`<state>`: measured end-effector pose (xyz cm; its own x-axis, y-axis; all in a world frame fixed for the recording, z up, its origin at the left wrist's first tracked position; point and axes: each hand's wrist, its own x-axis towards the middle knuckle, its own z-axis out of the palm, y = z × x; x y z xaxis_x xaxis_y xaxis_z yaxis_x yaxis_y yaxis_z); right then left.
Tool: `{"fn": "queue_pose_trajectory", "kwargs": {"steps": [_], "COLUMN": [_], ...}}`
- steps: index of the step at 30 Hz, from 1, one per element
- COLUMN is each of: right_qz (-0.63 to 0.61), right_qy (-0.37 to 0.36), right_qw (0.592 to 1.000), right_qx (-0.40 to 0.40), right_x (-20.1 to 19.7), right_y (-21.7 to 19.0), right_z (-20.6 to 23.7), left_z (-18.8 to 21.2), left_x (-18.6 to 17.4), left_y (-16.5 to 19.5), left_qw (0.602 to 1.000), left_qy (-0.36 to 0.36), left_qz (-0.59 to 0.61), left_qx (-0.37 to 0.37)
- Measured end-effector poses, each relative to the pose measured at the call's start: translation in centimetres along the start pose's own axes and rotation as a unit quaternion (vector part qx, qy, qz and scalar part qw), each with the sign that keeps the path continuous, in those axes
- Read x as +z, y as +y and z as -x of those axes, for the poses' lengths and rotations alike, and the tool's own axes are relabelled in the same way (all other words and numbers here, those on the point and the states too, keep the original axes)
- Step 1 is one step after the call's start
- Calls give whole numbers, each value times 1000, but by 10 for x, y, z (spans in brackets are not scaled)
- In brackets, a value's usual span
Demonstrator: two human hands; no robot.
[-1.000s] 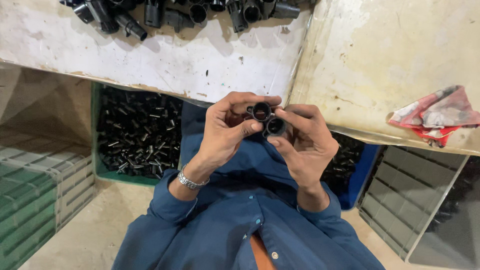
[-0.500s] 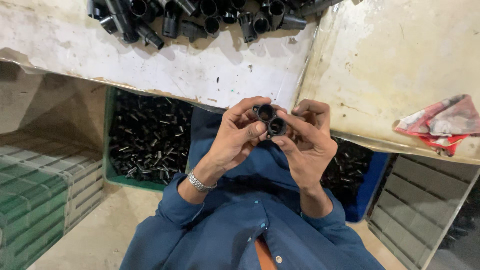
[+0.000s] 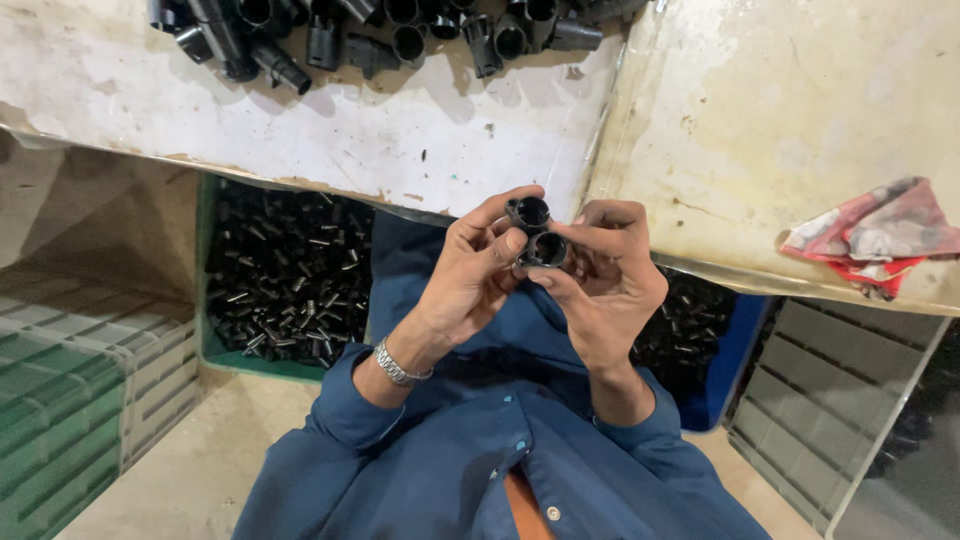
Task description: The person repeatedly picks up small black cylindrical parts from a pile on a table, aligns two pieces together, and places the assembled pair into a blue bin. The process is repeated continuously throughout the clip.
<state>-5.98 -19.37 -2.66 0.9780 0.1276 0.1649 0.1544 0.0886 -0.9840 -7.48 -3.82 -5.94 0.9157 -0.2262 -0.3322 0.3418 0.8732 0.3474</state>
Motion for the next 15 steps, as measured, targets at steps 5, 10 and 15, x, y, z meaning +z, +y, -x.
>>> {"fn": "queue_pose_trajectory", "kwargs": {"steps": [5,10,15], "right_qz": [8,19,166], "right_qy": [0,-27,-147], "right_qw": [1000,999,975], "right_qx": [28,40,-18], "right_x": [-4,-3,3], "right_y": [0,-4,-23], "right_z": [3,-2,-20], "left_z": [2,5,42], "left_x": [3,-1,-18], "left_y": [3,9,66], "left_qw": [996,984,929], "left_qy": [15,9,64], "left_qz": [-72,-140,-347], "left_qx": [41,109,111]}}
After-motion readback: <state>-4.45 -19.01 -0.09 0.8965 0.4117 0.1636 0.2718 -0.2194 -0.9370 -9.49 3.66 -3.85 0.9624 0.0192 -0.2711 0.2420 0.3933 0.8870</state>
